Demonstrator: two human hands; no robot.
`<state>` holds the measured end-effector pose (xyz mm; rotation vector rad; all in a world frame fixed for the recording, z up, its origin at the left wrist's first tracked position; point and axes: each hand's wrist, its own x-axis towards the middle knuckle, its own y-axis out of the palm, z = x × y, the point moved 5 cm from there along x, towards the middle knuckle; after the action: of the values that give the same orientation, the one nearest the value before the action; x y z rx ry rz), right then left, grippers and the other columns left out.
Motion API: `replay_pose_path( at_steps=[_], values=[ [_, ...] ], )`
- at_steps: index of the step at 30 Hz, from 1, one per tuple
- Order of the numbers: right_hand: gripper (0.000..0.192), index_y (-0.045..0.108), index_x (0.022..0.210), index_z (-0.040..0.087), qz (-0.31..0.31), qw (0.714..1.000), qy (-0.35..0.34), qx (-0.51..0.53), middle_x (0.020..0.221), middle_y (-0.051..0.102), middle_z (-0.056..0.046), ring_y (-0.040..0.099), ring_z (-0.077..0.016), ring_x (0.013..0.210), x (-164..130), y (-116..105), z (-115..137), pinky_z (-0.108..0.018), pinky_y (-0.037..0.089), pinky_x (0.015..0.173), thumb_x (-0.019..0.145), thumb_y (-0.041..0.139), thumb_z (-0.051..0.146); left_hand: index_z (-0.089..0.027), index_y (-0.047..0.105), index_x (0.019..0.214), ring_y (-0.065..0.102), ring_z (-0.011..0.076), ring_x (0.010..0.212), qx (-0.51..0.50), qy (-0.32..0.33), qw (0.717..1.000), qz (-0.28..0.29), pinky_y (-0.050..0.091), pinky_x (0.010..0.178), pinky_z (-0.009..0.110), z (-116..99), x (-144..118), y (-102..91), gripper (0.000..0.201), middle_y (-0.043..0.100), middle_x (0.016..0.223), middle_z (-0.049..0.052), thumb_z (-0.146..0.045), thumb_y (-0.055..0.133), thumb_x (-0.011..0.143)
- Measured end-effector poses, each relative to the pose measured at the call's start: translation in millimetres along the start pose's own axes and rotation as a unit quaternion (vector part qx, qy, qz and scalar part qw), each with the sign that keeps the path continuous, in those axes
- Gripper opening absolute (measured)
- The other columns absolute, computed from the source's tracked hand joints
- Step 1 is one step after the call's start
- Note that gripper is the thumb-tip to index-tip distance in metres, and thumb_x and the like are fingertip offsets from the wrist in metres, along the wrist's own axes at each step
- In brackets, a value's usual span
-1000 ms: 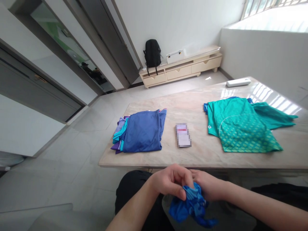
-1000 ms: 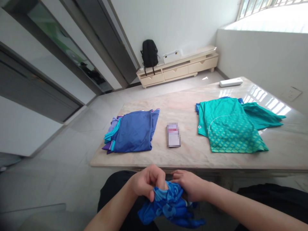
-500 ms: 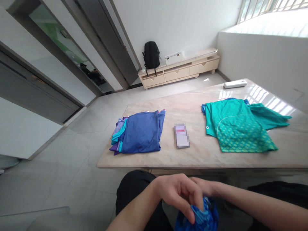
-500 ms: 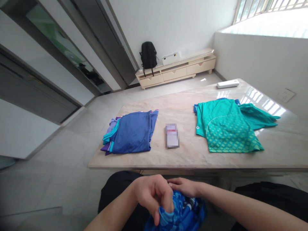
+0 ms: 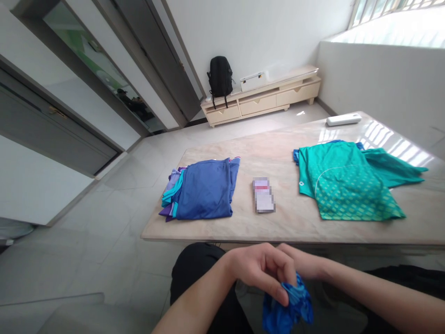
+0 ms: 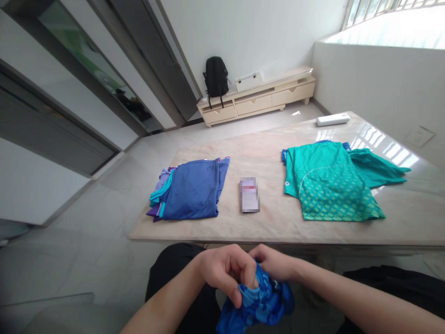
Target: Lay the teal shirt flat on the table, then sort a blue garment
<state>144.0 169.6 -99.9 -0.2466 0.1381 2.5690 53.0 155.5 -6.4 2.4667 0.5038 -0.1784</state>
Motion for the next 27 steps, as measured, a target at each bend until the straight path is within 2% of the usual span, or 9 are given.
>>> replay_pose_path(
  at_steps=[5, 8, 11, 15, 17, 19, 22, 25, 27],
  values=[
    [0.035, 0.071, 0.087, 0.014, -0.162, 0.976, -0.088, 0.112, 0.081, 0.067, -0.004, 0.058, -0.0116, 0.069, -27, -74, 58, -0.021, 0.047, 0.061, 0.090, 0.069, 0.049, -0.013, 0.069, 0.077, 0.064, 0.0125, 0.062, 0.026, -0.035, 0.999, 0.010, 0.055, 0.065, 0.023, 2, -7, -1.3, 0.050, 0.068, 0.068, 0.002, -0.053, 0.094, 0.058],
    [0.036, 0.073, 0.084, 0.016, -0.280, 0.946, -0.147, 0.067, 0.076, 0.066, -0.004, 0.057, -0.0133, 0.063, -60, -119, 97, -0.023, 0.045, 0.054, 0.088, 0.071, 0.052, -0.013, 0.071, 0.085, 0.067, 0.0158, 0.065, 0.058, -0.062, 0.996, 0.017, 0.057, 0.067, 0.027, 3, -10, -2.0, 0.057, 0.072, 0.074, 0.005, -0.059, 0.091, 0.057],
    [0.028, 0.076, 0.083, 0.020, -0.395, 0.893, -0.207, -0.051, 0.077, 0.070, -0.006, 0.062, -0.0179, 0.066, -93, -142, 128, -0.027, 0.048, 0.054, 0.088, 0.073, 0.048, -0.013, 0.072, 0.086, 0.065, 0.0156, 0.064, 0.104, -0.064, 0.992, 0.013, 0.056, 0.067, 0.027, -1, -13, -5.5, 0.058, 0.071, 0.073, 0.005, -0.063, 0.088, 0.060],
    [0.008, 0.077, 0.089, 0.026, -0.431, 0.806, -0.315, -0.255, 0.079, 0.075, -0.003, 0.069, -0.0190, 0.070, -113, -113, 155, -0.029, 0.053, 0.063, 0.092, 0.070, 0.027, -0.014, 0.072, 0.088, 0.063, 0.0147, 0.067, 0.210, -0.006, 0.970, -0.125, 0.053, 0.067, 0.025, -18, -14, -16.2, 0.047, 0.070, 0.076, 0.005, -0.060, 0.078, 0.078],
    [0.016, 0.076, 0.102, 0.026, -0.359, 0.799, -0.354, -0.328, 0.081, 0.075, -0.003, 0.068, -0.0152, 0.067, -106, -82, 157, -0.025, 0.051, 0.060, 0.094, 0.065, 0.018, -0.015, 0.073, 0.098, 0.065, 0.0178, 0.076, 0.295, 0.078, 0.918, -0.254, 0.053, 0.075, 0.028, -33, -14, -16.4, 0.043, 0.071, 0.085, 0.007, -0.054, 0.076, 0.082],
    [0.024, 0.074, 0.114, 0.024, -0.286, 0.798, -0.372, -0.378, 0.088, 0.074, -0.005, 0.068, -0.0129, 0.070, -96, -53, 155, -0.022, 0.049, 0.060, 0.097, 0.060, 0.016, -0.017, 0.070, 0.117, 0.066, 0.0244, 0.097, 0.373, 0.168, 0.854, -0.320, 0.051, 0.091, 0.033, -46, -12, -4.0, 0.055, 0.071, 0.107, 0.011, -0.047, 0.086, 0.074],
    [0.027, 0.074, 0.117, 0.024, -0.264, 0.795, -0.372, -0.399, 0.095, 0.069, -0.007, 0.066, -0.0122, 0.075, -88, -32, 153, -0.022, 0.050, 0.063, 0.101, 0.053, 0.019, -0.017, 0.068, 0.122, 0.065, 0.0275, 0.107, 0.411, 0.219, 0.830, -0.306, 0.048, 0.098, 0.032, -47, -2, 17.8, 0.065, 0.070, 0.118, 0.012, -0.042, 0.092, 0.066],
    [0.025, 0.075, 0.114, 0.025, -0.283, 0.809, -0.360, -0.370, 0.092, 0.064, -0.006, 0.061, -0.0109, 0.069, -88, -34, 150, -0.022, 0.048, 0.061, 0.100, 0.055, 0.019, -0.016, 0.074, 0.096, 0.066, 0.0190, 0.079, 0.423, 0.178, 0.826, -0.328, 0.048, 0.075, 0.026, -41, 1, 20.0, 0.028, 0.073, 0.089, 0.006, -0.043, 0.071, 0.090],
    [0.019, 0.073, 0.112, 0.024, -0.261, 0.851, -0.327, -0.317, 0.090, 0.065, -0.005, 0.063, -0.0117, 0.072, -85, -41, 141, -0.021, 0.049, 0.064, 0.098, 0.061, 0.023, -0.015, 0.074, 0.085, 0.061, 0.0159, 0.068, 0.438, 0.162, 0.823, -0.323, 0.043, 0.066, 0.025, -41, -2, 17.0, 0.033, 0.069, 0.075, 0.004, -0.043, 0.061, 0.097]
  ],
)
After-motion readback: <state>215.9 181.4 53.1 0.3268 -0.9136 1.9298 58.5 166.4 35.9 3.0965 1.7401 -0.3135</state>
